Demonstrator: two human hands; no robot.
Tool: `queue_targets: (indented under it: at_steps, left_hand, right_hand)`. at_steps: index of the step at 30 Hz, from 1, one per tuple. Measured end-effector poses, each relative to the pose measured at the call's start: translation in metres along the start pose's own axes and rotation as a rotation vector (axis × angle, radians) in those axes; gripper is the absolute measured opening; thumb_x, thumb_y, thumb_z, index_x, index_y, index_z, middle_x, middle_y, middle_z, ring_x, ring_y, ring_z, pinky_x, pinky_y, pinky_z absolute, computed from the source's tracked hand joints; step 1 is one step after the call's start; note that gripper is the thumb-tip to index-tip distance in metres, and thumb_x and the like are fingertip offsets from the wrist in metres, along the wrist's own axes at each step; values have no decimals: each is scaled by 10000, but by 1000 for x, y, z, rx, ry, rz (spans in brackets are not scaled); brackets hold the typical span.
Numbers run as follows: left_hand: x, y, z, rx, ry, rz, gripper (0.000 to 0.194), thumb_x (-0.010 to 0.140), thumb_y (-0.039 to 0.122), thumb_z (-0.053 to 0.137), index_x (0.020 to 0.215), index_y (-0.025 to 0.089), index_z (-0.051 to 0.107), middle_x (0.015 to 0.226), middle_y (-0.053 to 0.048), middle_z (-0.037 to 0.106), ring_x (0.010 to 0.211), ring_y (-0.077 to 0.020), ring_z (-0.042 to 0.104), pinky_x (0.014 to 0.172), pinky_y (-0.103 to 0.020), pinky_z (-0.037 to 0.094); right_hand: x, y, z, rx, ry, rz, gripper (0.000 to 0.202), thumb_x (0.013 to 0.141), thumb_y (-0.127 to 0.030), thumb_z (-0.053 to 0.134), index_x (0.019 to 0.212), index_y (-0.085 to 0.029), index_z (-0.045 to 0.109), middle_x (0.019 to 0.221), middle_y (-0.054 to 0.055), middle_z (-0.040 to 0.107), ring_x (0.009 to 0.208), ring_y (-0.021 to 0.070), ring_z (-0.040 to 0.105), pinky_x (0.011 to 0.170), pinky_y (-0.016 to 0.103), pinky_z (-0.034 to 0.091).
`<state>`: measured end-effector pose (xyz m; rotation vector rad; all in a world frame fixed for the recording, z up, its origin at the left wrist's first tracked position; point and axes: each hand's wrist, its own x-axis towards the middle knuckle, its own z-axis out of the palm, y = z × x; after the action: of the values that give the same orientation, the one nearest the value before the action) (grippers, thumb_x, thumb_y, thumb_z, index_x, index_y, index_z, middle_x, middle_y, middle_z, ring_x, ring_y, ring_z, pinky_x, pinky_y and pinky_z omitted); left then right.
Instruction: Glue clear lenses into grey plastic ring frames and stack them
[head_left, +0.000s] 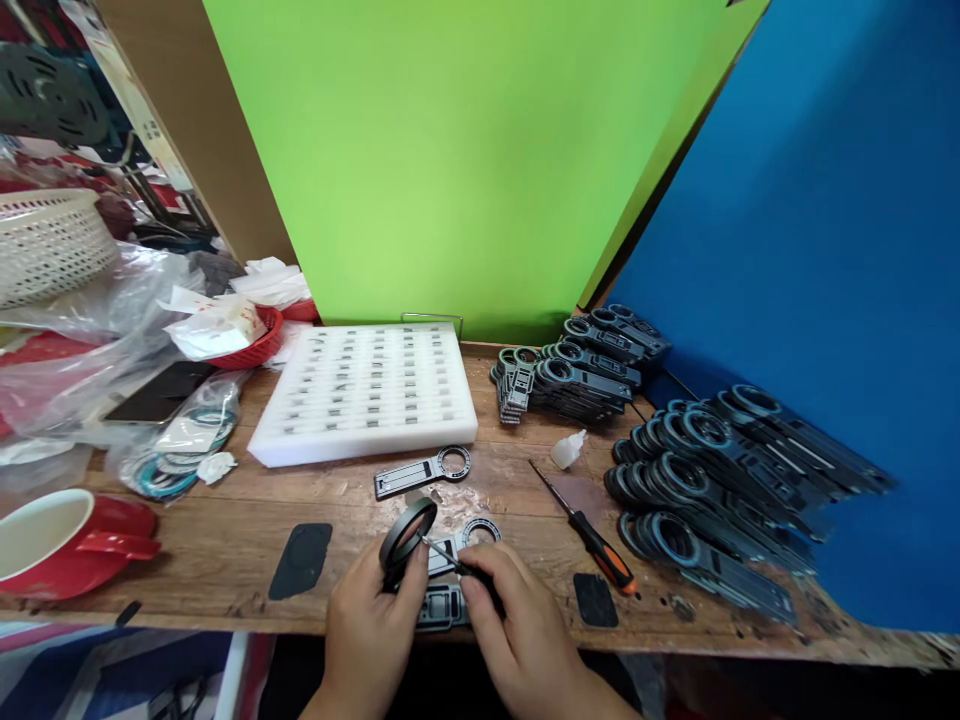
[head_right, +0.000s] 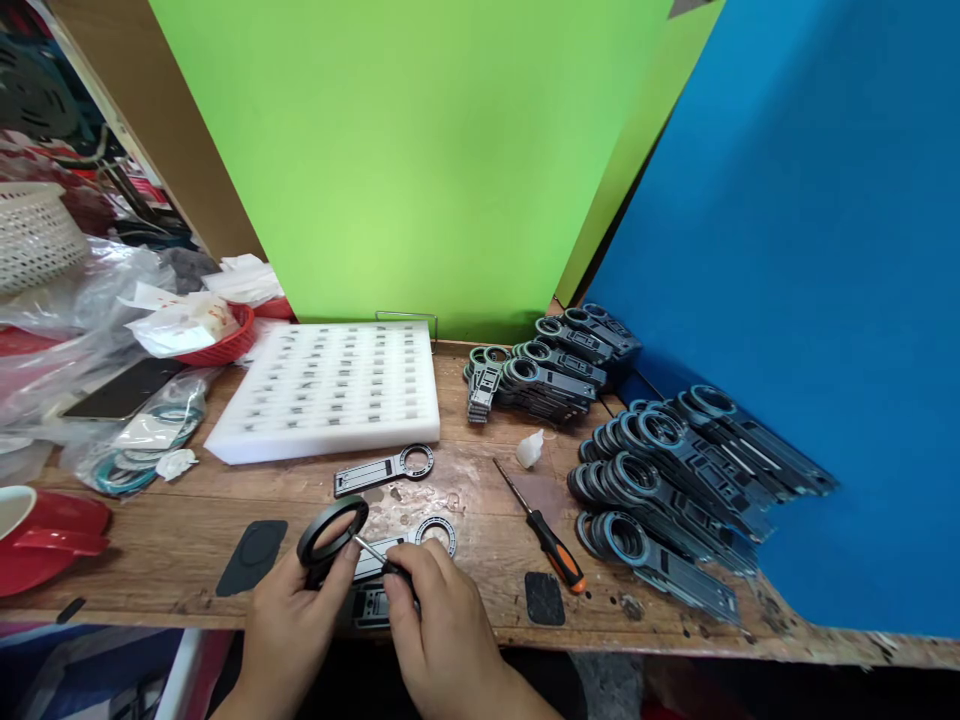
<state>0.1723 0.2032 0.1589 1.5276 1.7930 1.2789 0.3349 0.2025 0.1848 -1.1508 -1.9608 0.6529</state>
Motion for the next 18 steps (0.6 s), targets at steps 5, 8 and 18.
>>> queue_targets:
  at_steps: [5,8,18]
  left_hand:
    - [-1,0,-1,46,12,44,232,822,394,551,899,231,697,909,-35,731,935,-249,665,716,-299,533]
    - [-1,-1,-1,67,10,70,221,835,394,540,858,232,689,848,-35,724,939,-245,661,725,-296,527]
    - [0,0,-1,141,43,230,204,857,322,538,981,217,662,931,-50,723,872,-209,676,733,-267,518]
  right_hand:
    - [0,1,0,-6,-2,-7,203,899,-182,424,1069,-254,509,884,35,623,795,176,621,692,274,513]
    - [0,1,0,-14,-5,2,197,899,-185,423,1062,-253,511,880,37,623,791,179,622,689,278,513]
    - [-1,1,1,-131,13,-100,248,907,-180,435,1136,-252,497,849,48,613,730,184,613,639,282,522]
